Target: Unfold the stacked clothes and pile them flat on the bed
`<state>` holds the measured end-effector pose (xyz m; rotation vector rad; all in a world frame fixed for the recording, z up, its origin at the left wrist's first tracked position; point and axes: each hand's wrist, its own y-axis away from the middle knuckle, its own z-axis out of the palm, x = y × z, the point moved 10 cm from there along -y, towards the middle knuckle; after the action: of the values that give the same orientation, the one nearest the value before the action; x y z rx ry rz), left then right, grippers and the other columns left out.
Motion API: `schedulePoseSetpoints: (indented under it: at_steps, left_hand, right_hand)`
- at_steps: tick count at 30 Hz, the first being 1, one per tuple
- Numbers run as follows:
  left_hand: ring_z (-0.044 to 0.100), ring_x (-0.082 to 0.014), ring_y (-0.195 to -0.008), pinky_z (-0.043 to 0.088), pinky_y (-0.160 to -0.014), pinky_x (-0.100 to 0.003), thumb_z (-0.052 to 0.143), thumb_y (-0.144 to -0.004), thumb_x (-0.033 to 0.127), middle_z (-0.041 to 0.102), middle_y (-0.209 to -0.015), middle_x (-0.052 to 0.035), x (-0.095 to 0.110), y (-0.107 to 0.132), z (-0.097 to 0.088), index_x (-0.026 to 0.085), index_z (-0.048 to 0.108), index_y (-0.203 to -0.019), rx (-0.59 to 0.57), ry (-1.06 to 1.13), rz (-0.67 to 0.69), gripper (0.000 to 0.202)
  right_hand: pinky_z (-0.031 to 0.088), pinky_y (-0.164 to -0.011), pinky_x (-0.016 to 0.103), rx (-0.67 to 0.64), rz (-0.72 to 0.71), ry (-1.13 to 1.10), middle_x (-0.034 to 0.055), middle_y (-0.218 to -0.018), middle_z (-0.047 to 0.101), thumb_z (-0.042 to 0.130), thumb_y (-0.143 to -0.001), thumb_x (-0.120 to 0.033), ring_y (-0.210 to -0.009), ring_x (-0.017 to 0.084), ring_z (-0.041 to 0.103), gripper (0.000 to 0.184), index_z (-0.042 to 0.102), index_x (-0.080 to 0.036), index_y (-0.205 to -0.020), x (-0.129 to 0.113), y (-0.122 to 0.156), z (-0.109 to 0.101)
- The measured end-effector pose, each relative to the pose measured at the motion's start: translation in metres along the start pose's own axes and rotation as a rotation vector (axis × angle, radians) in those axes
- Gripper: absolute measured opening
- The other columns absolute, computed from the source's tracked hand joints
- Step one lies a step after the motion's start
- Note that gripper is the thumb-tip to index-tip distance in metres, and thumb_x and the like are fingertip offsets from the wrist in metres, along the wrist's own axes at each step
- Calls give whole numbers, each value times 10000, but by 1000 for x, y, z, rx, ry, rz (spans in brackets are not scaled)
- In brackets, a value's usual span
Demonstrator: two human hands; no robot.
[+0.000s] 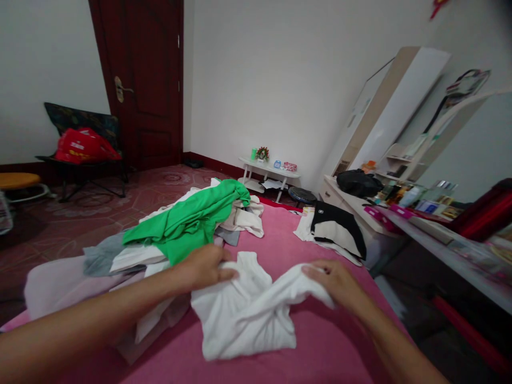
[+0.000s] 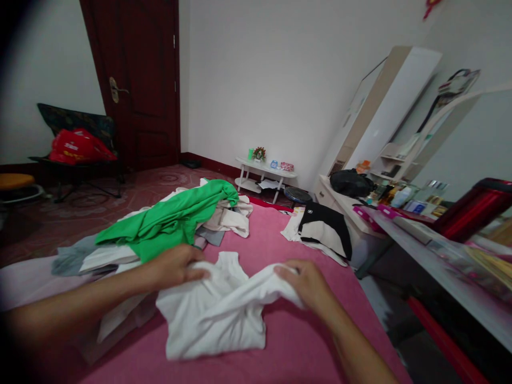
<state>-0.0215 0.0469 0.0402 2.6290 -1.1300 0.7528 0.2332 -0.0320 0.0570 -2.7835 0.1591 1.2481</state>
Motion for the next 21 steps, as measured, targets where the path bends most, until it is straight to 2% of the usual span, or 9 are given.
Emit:
schedulePoseSetpoints:
  at_steps: [2, 4, 7, 8, 10, 13, 15, 17, 21]
  left_hand:
    - [545, -149, -589, 345, -513, -227, 504, -815, 490, 625, -665, -17, -11, 1, -57, 168, 640, -733, 262, 168, -69, 360]
    - [473, -122, -517, 296, -464, -216, 493, -808, 511, 566, -600, 1, -26, 10, -109, 162, 618, -726, 495, 333, -132, 380]
    - [399, -100, -476, 246, -444, -210, 519, -781, 508, 482, -539, 24, -36, 27, -155, 166, 561, -644, 670, 379, -166, 370]
    - [392, -98, -474, 236, -446, -212, 531, -773, 498, 466, -527, 27, -35, 31, -159, 170, 541, -613, 659, 327, -166, 365]
    - [390, -103, -474, 218, -451, -223, 551, -760, 481, 451, -506, 26, -31, 33, -149, 175, 522, -568, 532, 146, -157, 363]
    - [414, -118, -479, 211, -474, -244, 563, -756, 451, 471, -500, 18, -25, 35, -109, 182, 538, -544, 269, -155, -128, 343]
    - [474, -139, -509, 236, -494, -253, 576, -748, 405, 529, -541, 7, -28, 38, -87, 196, 586, -582, 161, -295, -147, 267]
    - [557, -182, -591, 290, -521, -263, 572, -753, 366, 606, -634, -16, -30, 39, -76, 225, 649, -689, 128, -392, -199, 172]
    - [616, -265, -855, 441, -683, -342, 501, -831, 312, 651, -949, -83, -9, 36, -78, 234, 652, -979, 292, -509, -143, 225]
  right_hand:
    - [428, -541, 261, 426, -31, -10, 43, -740, 674, 608, -742, -510, -642, 181, 575, 382, 719, -148, -795, -7, 6, -75]
    - [469, -612, 289, 812, -119, 5, 65, -895, 683, 626, -743, -494, -761, 212, 604, 371, 719, -167, -891, -14, 29, -133]
    - [493, -684, 314, 1083, -243, 62, 81, -999, 652, 599, -782, -476, -886, 231, 607, 348, 703, -176, -925, -11, 59, -164]
    - [496, -697, 315, 1062, -250, 95, 80, -990, 649, 588, -791, -470, -895, 230, 608, 334, 701, -178, -907, -5, 60, -163]
    - [499, -706, 308, 826, -218, 200, 69, -932, 660, 581, -783, -459, -864, 225, 618, 299, 706, -191, -825, 12, 45, -145]
    - [500, -689, 303, 370, -101, 390, 58, -843, 689, 587, -737, -407, -765, 221, 634, 232, 704, -211, -696, 47, 20, -98]
    - [495, -676, 301, 270, -53, 473, 52, -874, 700, 564, -726, -353, -731, 213, 637, 196, 707, -219, -730, 58, 15, -78]
    - [489, -688, 295, 220, -77, 492, 51, -931, 697, 523, -725, -288, -754, 206, 638, 214, 703, -219, -817, 54, 10, -56]
    - [466, -813, 289, -28, -173, 451, 56, -1073, 664, 499, -620, -132, -948, 207, 615, 432, 674, -212, -1007, 35, 5, 14]
